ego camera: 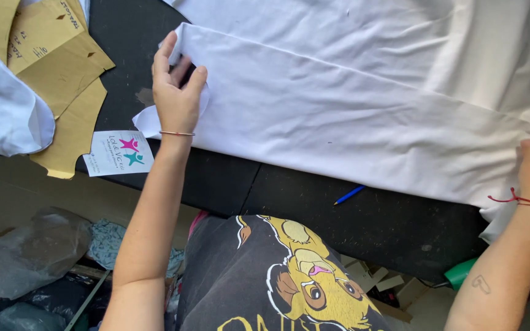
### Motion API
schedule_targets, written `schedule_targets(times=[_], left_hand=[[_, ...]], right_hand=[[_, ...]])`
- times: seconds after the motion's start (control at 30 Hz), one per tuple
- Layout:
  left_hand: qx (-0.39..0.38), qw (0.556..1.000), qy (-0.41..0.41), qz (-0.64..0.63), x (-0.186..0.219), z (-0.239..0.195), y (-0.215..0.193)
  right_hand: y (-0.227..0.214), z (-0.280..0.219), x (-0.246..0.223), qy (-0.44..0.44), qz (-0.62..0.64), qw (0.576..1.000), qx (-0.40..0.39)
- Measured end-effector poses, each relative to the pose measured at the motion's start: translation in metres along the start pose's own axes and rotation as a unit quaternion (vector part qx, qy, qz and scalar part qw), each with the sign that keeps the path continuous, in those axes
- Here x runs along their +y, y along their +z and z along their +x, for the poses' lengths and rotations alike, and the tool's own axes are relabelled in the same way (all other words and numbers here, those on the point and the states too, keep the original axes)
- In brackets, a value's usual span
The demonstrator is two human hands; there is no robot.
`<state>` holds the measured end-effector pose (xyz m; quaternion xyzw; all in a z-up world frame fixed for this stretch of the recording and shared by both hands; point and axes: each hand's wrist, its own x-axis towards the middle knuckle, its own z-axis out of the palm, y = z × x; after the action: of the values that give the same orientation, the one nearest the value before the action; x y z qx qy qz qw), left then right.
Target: Tracing patterns onto fabric and cutting them out using an electric rotary cutter
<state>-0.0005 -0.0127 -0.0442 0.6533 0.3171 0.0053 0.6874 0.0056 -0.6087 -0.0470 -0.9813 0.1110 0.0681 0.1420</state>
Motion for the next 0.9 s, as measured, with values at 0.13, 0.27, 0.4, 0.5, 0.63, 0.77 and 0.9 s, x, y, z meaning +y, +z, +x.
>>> schedule_targets(times=[0.13, 0.27, 0.4, 0.5, 0.63, 0.77, 0.9], left_hand=[[0.083, 0.887, 0.279, 0.358, 0.014, -0.007, 0.031], [0.066, 0.842, 0.337, 0.416, 0.020, 0.032, 0.061], [0.115, 0.786, 0.341, 0.502, -0.006, 0.092, 0.073], [0.130, 0.760, 0.346, 0.535, -0.012, 0.102, 0.070], [0.129, 0.740, 0.412, 0.516, -0.020, 0.101, 0.065], [0.127, 0.743, 0.425, 0.501, -0.025, 0.103, 0.061], [0.082, 0.710, 0.467, 0.521, -0.004, 0.088, 0.047]], right_hand=[[0.006, 0.011, -0.054, -0.202, 0.040, 0.976, 0.073], [0.033, 0.054, -0.060, -0.279, -0.067, 0.941, 0.179], [0.063, 0.083, -0.054, -0.147, -0.145, 0.967, 0.152], [0.076, 0.097, -0.031, -0.165, -0.191, 0.951, 0.182], [0.067, 0.091, -0.027, -0.141, -0.171, 0.955, 0.199], [0.027, 0.033, -0.145, -0.225, -0.095, 0.939, 0.241], [0.022, -0.006, -0.161, -0.286, 0.010, 0.948, 0.139]])
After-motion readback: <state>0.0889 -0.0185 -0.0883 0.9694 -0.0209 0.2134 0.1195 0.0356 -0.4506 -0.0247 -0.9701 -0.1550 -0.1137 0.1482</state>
